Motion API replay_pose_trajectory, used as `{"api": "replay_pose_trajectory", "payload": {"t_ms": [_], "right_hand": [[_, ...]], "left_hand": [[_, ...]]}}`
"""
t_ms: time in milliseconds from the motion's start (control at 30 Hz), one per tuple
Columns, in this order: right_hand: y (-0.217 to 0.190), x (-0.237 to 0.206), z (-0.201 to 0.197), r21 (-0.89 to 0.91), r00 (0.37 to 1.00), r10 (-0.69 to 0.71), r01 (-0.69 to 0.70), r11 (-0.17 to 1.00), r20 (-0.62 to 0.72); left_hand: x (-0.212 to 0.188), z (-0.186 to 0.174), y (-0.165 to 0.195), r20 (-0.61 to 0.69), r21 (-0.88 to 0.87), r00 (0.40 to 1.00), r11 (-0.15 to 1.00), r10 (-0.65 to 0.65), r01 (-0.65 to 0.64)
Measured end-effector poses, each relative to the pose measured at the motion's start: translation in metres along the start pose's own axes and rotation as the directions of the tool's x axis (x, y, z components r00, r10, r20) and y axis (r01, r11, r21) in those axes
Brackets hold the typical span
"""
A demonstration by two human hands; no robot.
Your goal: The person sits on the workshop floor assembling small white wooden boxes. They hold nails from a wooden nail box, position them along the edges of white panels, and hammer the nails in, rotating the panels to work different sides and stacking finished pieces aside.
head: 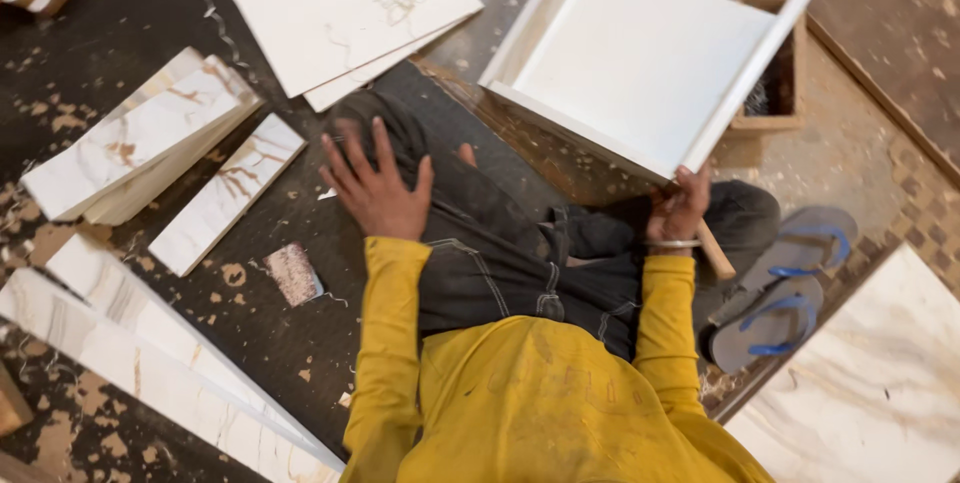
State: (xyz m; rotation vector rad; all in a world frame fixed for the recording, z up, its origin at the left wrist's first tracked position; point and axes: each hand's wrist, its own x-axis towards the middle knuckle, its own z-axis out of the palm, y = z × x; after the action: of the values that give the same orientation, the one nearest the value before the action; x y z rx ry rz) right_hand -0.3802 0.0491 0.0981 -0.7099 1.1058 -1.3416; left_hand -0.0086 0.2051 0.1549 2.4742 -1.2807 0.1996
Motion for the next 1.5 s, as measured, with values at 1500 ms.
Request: {"api": "replay_pose_trajectory", "payload": {"t_ms": [1500], "right_hand": [[0.023,0.014,-0.017,-0.107,0.973,0.225,-0.218,0.970,0.055]], "left_hand": [[0.243,0.126,-0.118,0.470,-0.883,0.806,-0.197,-0.359,0.427]]}}
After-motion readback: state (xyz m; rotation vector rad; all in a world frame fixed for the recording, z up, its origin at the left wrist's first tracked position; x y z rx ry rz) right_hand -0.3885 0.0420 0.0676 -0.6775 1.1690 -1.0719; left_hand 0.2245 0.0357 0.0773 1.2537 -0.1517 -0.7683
